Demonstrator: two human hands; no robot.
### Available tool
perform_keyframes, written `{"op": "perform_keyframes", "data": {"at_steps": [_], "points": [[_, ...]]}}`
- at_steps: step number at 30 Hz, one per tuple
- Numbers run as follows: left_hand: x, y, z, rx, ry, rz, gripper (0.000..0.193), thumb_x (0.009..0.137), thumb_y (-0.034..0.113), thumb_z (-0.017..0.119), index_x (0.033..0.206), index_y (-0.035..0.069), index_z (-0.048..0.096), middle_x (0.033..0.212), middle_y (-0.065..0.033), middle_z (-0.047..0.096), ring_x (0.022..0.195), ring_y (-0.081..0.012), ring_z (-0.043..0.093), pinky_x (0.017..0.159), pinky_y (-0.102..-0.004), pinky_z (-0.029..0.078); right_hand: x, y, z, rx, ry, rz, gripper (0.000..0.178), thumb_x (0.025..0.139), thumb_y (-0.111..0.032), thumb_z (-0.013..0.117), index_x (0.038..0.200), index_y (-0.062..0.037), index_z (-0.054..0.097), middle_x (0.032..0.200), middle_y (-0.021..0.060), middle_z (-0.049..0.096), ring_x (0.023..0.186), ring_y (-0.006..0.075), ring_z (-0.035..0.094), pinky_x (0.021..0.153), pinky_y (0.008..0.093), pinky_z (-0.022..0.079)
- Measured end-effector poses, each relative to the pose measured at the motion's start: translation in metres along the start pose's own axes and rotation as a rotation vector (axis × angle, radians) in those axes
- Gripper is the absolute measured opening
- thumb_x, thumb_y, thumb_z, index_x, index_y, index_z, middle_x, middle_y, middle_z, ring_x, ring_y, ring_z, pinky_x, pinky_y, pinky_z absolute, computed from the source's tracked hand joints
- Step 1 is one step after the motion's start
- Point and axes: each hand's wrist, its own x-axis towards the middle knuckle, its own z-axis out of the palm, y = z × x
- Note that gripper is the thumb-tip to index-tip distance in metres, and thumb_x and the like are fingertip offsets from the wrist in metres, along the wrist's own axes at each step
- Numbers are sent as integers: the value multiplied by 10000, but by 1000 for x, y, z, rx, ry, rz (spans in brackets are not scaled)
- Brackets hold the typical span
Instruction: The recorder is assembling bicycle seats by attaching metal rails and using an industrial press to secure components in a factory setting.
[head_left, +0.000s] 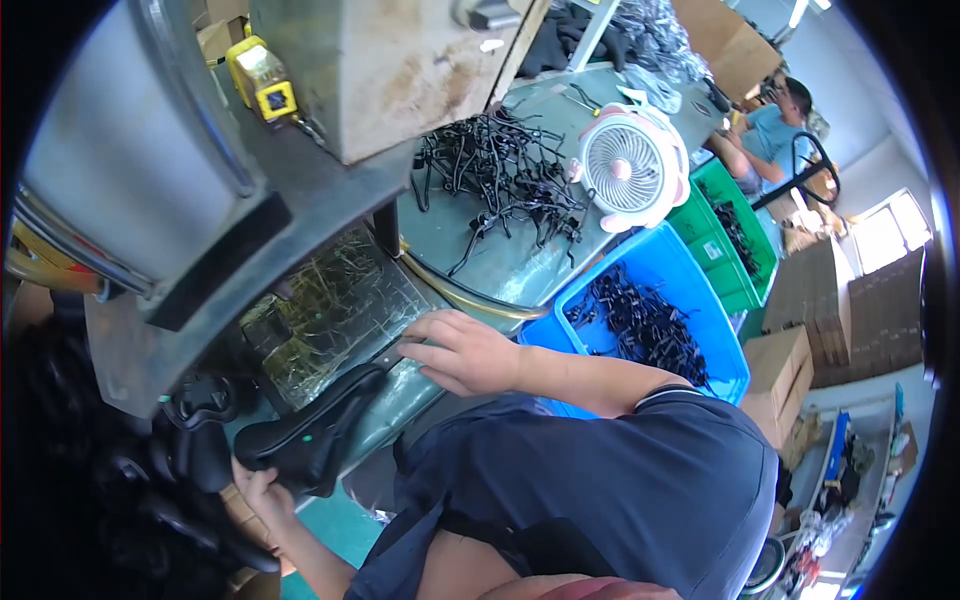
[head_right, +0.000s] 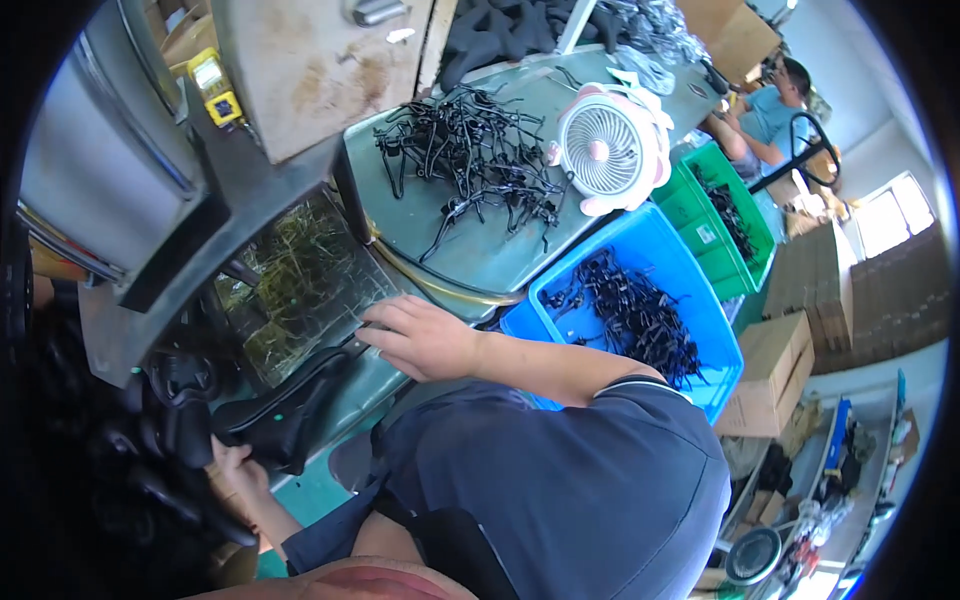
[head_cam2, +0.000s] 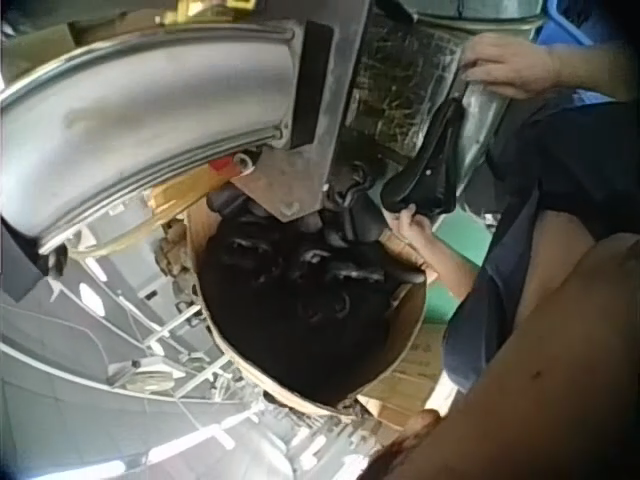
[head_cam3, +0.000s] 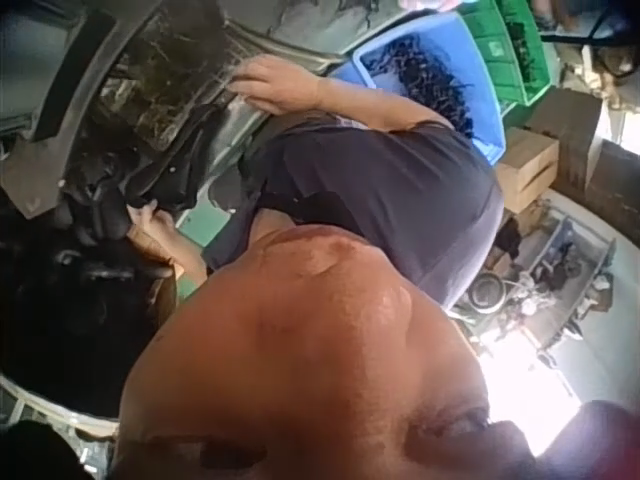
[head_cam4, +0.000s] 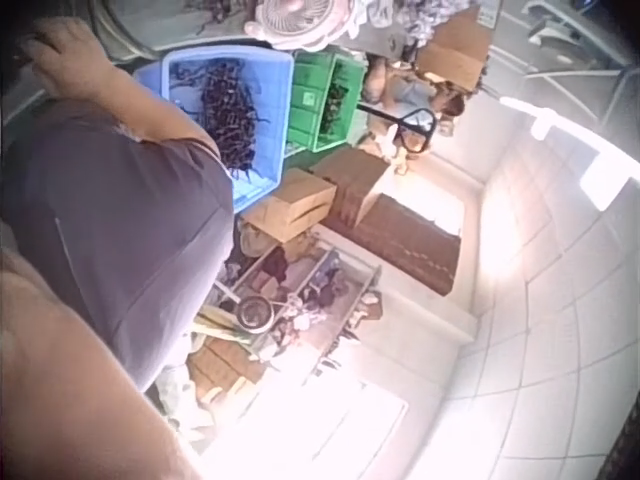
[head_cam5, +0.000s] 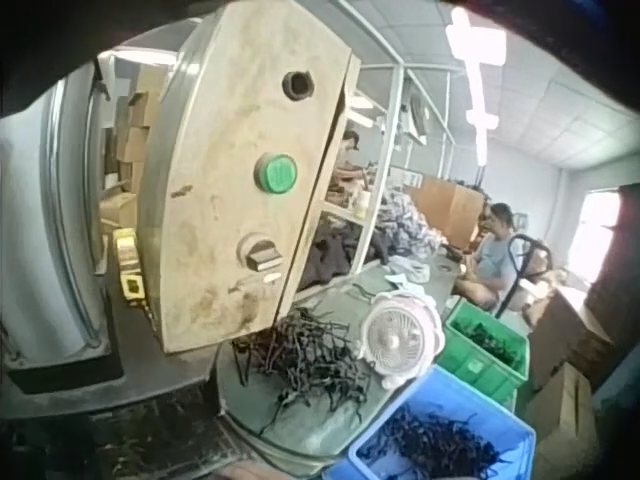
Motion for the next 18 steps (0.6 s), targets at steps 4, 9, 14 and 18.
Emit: {"op": "perform_keyframes", "data": {"at_steps": [4,9,14,18], "points": [[-30,15,-30,-12,153,207,843,638,54,662,1462,-82,550,1352,-161,674,1338,-337,597,1226,-437,409,-47,33,-16,53,-57,0,440,902,-94,722,1330,-64,626,1374,195,602,1241,391,621,1046,492,521],[-33,30,-77,-160,640,234,193,756,-30,649,776,150,582,821,28,569,837,-153,567,811,-322,458,-92,46,-29,122,21,237,340,852,-33,771,1187,-41,720,1266,219,665,1110,400,693,926,458,593],[-34,60,-45,-117,713,383,242,744,-27,619,972,7,694,1081,-110,705,1088,-289,645,1082,-398,487,-112,50,-15,195,66,223,286,863,32,774,1144,-4,729,1226,209,677,1064,370,716,904,420,598],[-54,80,-68,-177,721,409,380,815,-28,539,1169,-66,673,1216,-175,724,1177,-332,665,1159,-425,474,-97,50,0,239,-20,142,265,868,37,759,1128,-2,727,1189,202,693,1057,382,715,896,416,594]]}}
